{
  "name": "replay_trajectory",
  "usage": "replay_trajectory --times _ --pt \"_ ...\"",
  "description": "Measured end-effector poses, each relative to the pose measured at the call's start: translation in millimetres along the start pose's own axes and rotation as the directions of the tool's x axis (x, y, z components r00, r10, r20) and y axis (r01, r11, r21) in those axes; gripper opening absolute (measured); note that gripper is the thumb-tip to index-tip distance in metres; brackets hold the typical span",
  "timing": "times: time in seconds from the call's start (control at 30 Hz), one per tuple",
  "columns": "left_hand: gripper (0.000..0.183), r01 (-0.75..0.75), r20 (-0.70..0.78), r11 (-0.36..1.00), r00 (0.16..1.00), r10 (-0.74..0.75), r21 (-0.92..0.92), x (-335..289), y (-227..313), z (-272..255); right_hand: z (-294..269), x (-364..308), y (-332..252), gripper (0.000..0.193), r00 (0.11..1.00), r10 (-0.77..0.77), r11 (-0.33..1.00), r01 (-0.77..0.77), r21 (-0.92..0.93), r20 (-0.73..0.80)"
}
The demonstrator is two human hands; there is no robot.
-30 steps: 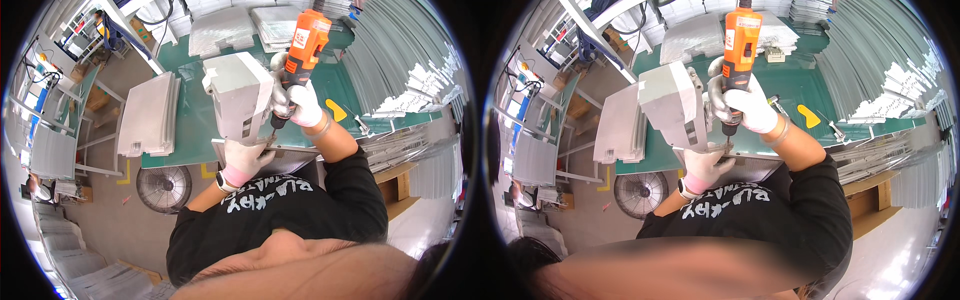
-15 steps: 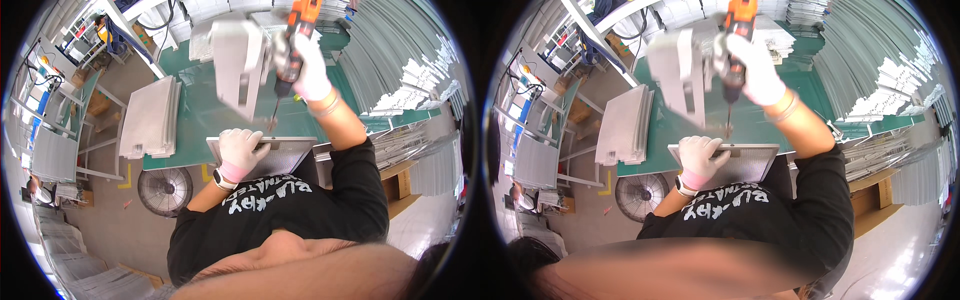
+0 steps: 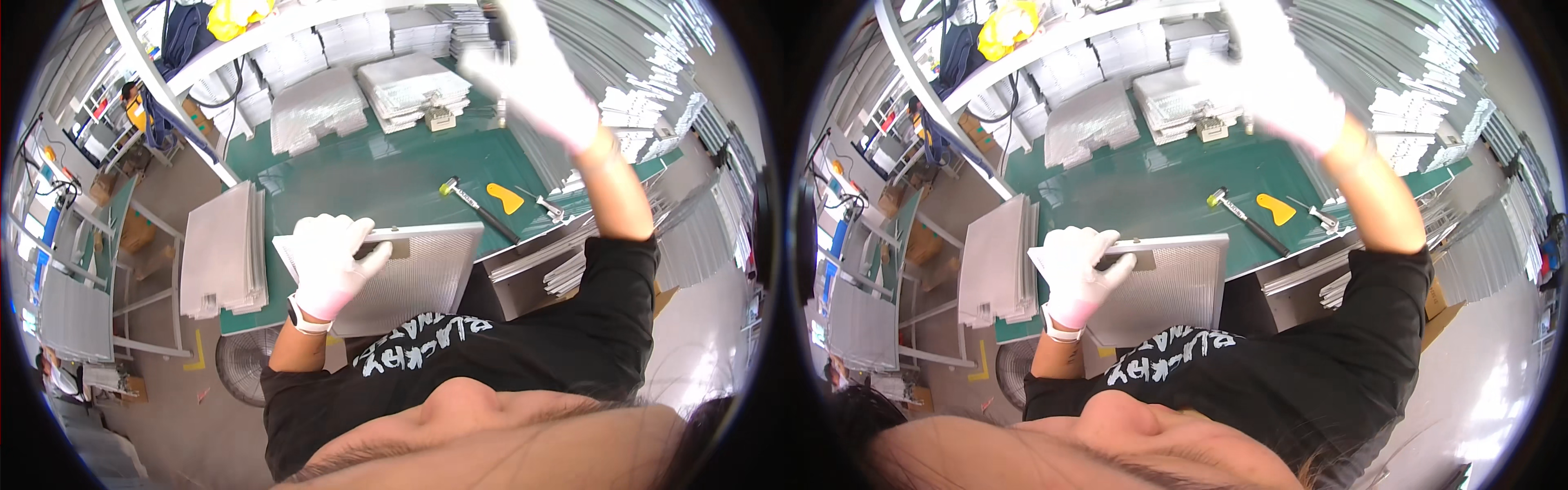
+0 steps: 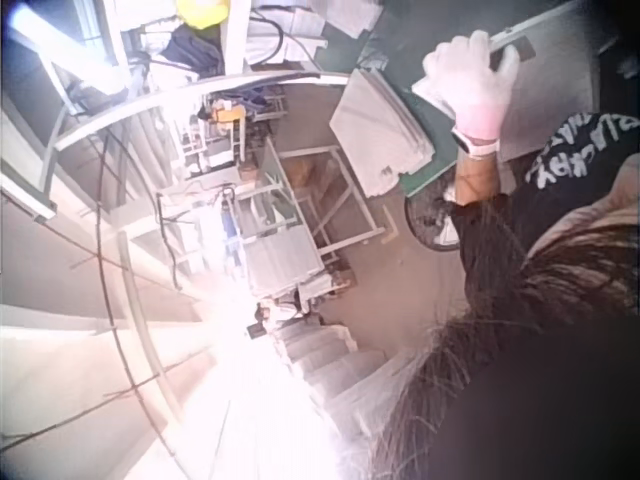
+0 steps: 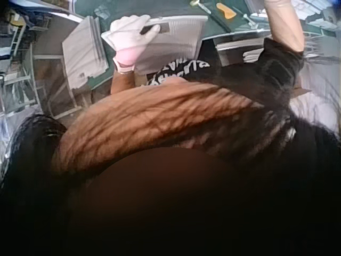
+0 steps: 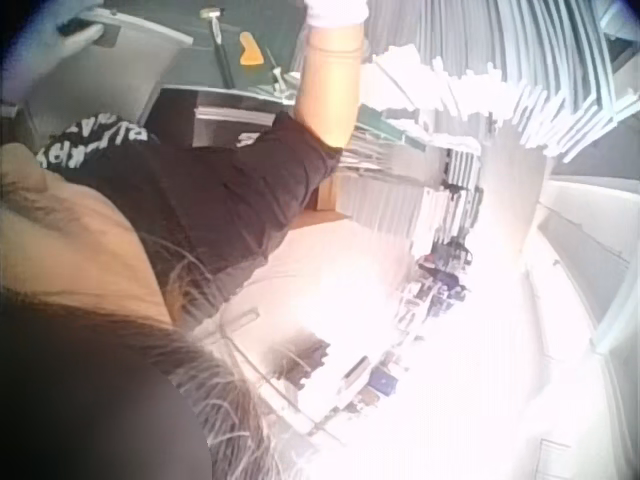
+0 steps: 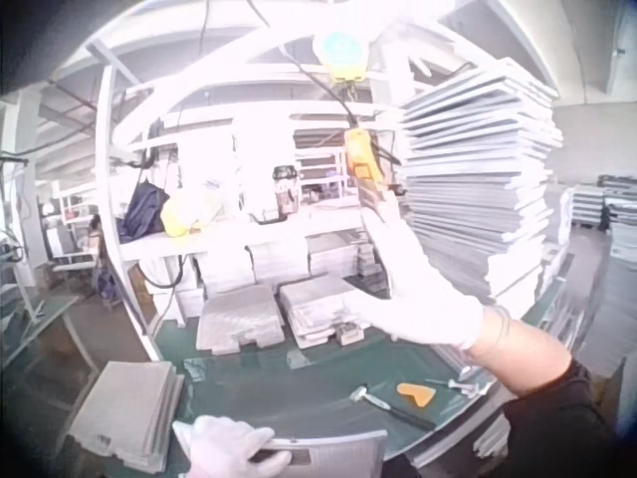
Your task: Assemble mesh filters using a mallet and an electric screwdriver at a factory workbench.
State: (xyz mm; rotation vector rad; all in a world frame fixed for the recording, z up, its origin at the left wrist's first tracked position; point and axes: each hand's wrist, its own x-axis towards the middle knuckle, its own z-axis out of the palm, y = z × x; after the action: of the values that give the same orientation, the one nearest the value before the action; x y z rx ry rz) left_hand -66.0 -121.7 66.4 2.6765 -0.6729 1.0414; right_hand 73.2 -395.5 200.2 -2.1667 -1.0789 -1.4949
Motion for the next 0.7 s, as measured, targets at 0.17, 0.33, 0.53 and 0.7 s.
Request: replay_trajectory --times 0.17,0.33,0.53,0.7 --pt "0.027 -0.126 -0.013 0.988 0.992 0.126 -0.094 20.7 29.8 -4.7 -36.3 -95.6 -94.3 0.077 0.599 -0.299 0.848 -0.191 0.495 0.743" --pt "0.063 -0.024 -0.647 0.999 0.763 -0.003 -0.033 -38.2 -18.0 20.0 -112.3 -120.9 -45.4 0.076 0.765 0.156 0.723 -0.520 0.456 0.624" --pt "0.073 0.658 -0.364 0.575 0.751 -0.552 0.486 -166.2 -164.6 -2.3 -257.3 -86.6 9.8 0.056 0.696 0.426 0.896 -0.414 0.161 -0.578" --pt "0.085 0.762 -0.136 0.167 0.318 -0.938 0.626 -247.6 -205.3 11.7 -421.6 -51.4 185.0 0.030 0.790 0.356 0.915 -0.403 0.016 -0.499"
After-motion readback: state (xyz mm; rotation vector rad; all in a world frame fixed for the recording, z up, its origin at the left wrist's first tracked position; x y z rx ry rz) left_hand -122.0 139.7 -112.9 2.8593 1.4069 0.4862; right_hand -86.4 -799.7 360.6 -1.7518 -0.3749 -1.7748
